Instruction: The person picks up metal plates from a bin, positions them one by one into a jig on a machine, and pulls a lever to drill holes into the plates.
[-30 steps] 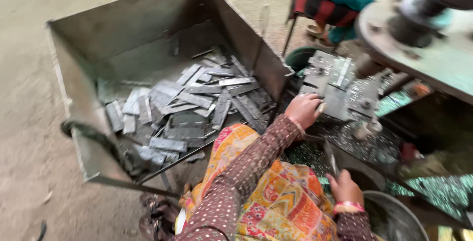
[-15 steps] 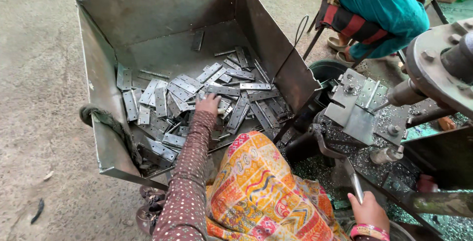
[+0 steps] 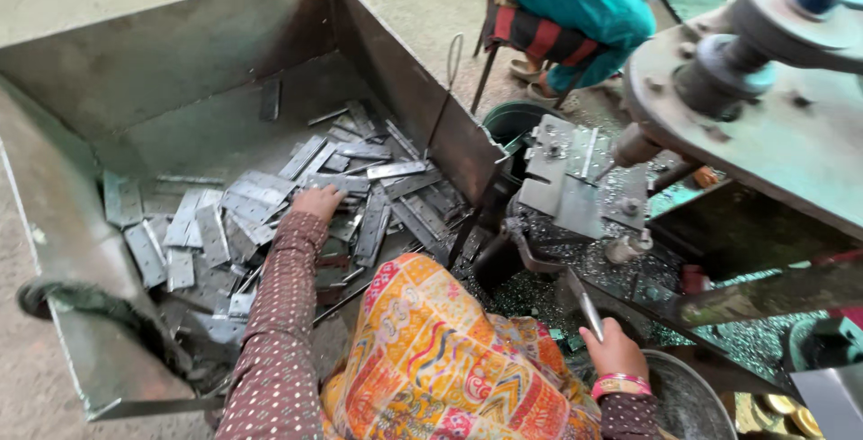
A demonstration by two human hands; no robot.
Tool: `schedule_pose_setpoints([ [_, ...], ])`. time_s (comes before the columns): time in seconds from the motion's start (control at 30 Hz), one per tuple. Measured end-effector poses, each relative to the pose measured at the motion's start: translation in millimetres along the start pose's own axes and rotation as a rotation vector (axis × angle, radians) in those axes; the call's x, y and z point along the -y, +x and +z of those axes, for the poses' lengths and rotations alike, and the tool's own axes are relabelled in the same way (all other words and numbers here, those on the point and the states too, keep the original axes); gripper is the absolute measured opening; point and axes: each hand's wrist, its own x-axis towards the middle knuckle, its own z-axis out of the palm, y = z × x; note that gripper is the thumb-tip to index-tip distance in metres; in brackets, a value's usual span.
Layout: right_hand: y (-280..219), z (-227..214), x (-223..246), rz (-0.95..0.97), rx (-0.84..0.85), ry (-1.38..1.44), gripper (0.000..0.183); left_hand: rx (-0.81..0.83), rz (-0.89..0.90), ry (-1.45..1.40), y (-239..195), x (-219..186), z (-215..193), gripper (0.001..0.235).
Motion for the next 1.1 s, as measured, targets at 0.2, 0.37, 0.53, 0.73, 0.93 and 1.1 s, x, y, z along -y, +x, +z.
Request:
schedule_pose_setpoints([
  [0.2,-1.9,4.6,1.4,-0.052,-0.034,0.098,0.041,-0.119,-0.043,-0.207,3.6,-89.0,-94.2,0.052],
  [0.37,5.7,-8.6,2.2,-0.150,-0.019,0.056,0.044,-0.273,0.048,-0.872,30.5,-222.3,-187.4,0.047],
  [0.53,9.2,-66.3,27.5,-0.105,0.117,-0.048,0.047,-0.174,0.151,-0.349,71.9,-349.2,-214.6,0.052],
  [0.73,3.4,-102.0,54.7,-0.044,0.285,-0.143,0.048,0.058,0.265,-0.127,44.3,-444.4,-182.4,0.084],
  [0.93,27.8,-72.0,45.8,-0.071,0.328,-0.209,0.049,0.074,0.193,-0.251,82.6,-452.0,-165.2,0.077],
  [1.1,9.1,-36.4,28.0,-0.046,0.166,0.076,0.036,0.059,0.212,-0.164,99.6,-449.3,-166.8,0.055],
])
